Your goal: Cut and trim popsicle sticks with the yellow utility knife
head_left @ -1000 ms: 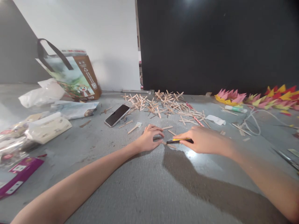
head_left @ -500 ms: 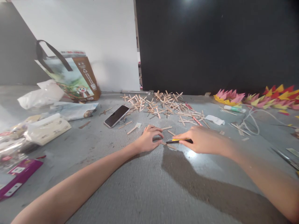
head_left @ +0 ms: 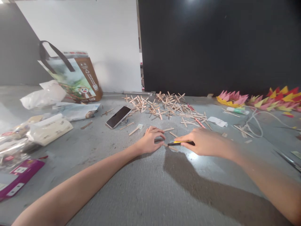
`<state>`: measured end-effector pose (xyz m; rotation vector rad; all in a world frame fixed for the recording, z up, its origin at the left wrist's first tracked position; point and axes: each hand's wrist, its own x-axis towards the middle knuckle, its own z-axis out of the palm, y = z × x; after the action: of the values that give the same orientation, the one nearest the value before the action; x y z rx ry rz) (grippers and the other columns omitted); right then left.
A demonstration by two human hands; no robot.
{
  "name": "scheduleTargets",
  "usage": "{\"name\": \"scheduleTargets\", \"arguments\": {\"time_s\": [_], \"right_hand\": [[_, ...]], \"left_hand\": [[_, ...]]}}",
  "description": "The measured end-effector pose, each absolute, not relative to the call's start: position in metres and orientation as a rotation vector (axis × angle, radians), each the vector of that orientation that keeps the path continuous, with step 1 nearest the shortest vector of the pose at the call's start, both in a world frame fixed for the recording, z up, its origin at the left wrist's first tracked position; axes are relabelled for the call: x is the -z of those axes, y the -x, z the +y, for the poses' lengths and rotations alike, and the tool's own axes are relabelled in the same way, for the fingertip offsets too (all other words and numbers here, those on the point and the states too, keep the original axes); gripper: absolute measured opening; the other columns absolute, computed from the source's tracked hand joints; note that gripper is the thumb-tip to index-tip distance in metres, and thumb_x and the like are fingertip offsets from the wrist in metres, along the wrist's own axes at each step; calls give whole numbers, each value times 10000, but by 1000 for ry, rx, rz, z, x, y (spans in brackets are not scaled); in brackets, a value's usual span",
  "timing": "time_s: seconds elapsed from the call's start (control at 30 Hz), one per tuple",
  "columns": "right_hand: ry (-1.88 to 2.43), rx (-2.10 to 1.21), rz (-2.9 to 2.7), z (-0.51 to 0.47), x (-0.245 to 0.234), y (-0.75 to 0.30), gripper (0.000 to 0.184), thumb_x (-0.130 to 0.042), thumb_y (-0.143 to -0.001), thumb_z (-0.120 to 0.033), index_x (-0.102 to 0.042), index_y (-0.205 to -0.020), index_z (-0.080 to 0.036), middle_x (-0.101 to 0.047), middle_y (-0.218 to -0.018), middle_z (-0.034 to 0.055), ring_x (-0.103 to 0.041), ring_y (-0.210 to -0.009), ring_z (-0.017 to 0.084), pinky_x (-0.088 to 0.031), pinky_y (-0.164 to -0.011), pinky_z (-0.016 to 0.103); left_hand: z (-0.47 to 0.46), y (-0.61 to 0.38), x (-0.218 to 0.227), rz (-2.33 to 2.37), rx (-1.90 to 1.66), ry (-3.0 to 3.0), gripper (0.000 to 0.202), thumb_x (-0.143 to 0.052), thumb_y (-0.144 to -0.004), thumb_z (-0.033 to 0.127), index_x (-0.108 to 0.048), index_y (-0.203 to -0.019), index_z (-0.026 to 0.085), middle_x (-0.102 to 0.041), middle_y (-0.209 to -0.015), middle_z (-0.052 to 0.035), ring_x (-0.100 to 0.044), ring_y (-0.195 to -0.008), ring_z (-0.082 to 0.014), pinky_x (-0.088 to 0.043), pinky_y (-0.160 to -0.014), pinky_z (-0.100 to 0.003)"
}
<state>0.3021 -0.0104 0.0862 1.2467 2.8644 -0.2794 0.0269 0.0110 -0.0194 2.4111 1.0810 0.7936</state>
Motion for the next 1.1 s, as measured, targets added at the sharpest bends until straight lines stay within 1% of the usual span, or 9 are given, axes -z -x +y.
{"name": "scheduleTargets", "arguments": {"time_s": [0.13,0.3,0.4,0.53,0.63,0.73,0.83,1.0,1.1], "right_hand": [[-1236,265,2864,-11,-87,-302,381,-523,-1005,-279,-753,-1290,-387,-821,-801,7,-616,-529,142,-370,-586,269],[-1207,289,2862,-13,-89,-300,396,-505,-1000,-255,-760,-1272,-392,-839,-969,12,-696,-659,166,-399,-621,274],[-1197,253,2869,-13,-90,-297,398,-495,-993,-244,-778,-1232,-392,-828,-872,17,-697,-683,180,-397,-650,285],[-1168,284,2887,-9,-97,-289,314,-536,-957,-268,-826,-1061,-330,-761,-727,34,-622,-609,172,-356,-642,295],[-1161,337,2842,-4,-105,-281,278,-549,-923,-282,-827,-940,-284,-704,-655,39,-537,-538,158,-304,-604,304],[-1109,283,2808,-1,-113,-271,258,-554,-875,-221,-802,-818,-259,-667,-624,36,-468,-505,145,-253,-575,312],[-1026,176,2803,2,-119,-263,240,-560,-832,-161,-747,-699,-234,-627,-608,33,-425,-506,139,-227,-567,314],[-978,201,2704,8,-124,-254,215,-569,-806,-137,-713,-667,-215,-533,-529,7,-326,-447,117,-202,-548,310],[-951,212,2657,12,-126,-249,219,-567,-816,-142,-716,-668,-206,-518,-515,4,-312,-438,112,-203,-546,311]], "left_hand": [[11,-27,20,1085,-797,-2421,142,-690,-912,298,-749,-1032,250,-697,-1324,-67,-525,-1297,-284,-386,-1140,-493],[12,-27,20,1086,-802,-2422,146,-689,-910,288,-750,-1036,247,-696,-1326,-65,-527,-1292,-280,-391,-1139,-484],[12,-27,19,1081,-801,-2424,141,-696,-902,277,-749,-1028,245,-704,-1313,-65,-532,-1286,-275,-387,-1144,-476],[11,-27,18,1085,-811,-2424,127,-701,-900,269,-743,-1017,244,-702,-1311,-66,-536,-1283,-269,-389,-1140,-459],[11,-28,19,1121,-795,-2431,151,-644,-948,272,-729,-1070,246,-702,-1312,-62,-529,-1285,-272,-381,-1136,-472],[14,-28,23,1220,-860,-2392,227,-520,-1004,223,-700,-1141,236,-721,-1251,-71,-531,-1253,-268,-399,-1108,-479],[18,-28,25,1316,-978,-2323,279,-444,-1005,161,-698,-1102,225,-729,-1170,-78,-543,-1215,-262,-418,-1088,-480],[23,-27,23,1361,-1058,-2257,269,-458,-947,114,-696,-1016,219,-740,-1107,-66,-573,-1161,-263,-438,-1058,-462],[23,-28,20,1404,-1073,-2211,271,-471,-913,95,-704,-995,205,-745,-1087,-68,-585,-1154,-263,-439,-1053,-454]]}}
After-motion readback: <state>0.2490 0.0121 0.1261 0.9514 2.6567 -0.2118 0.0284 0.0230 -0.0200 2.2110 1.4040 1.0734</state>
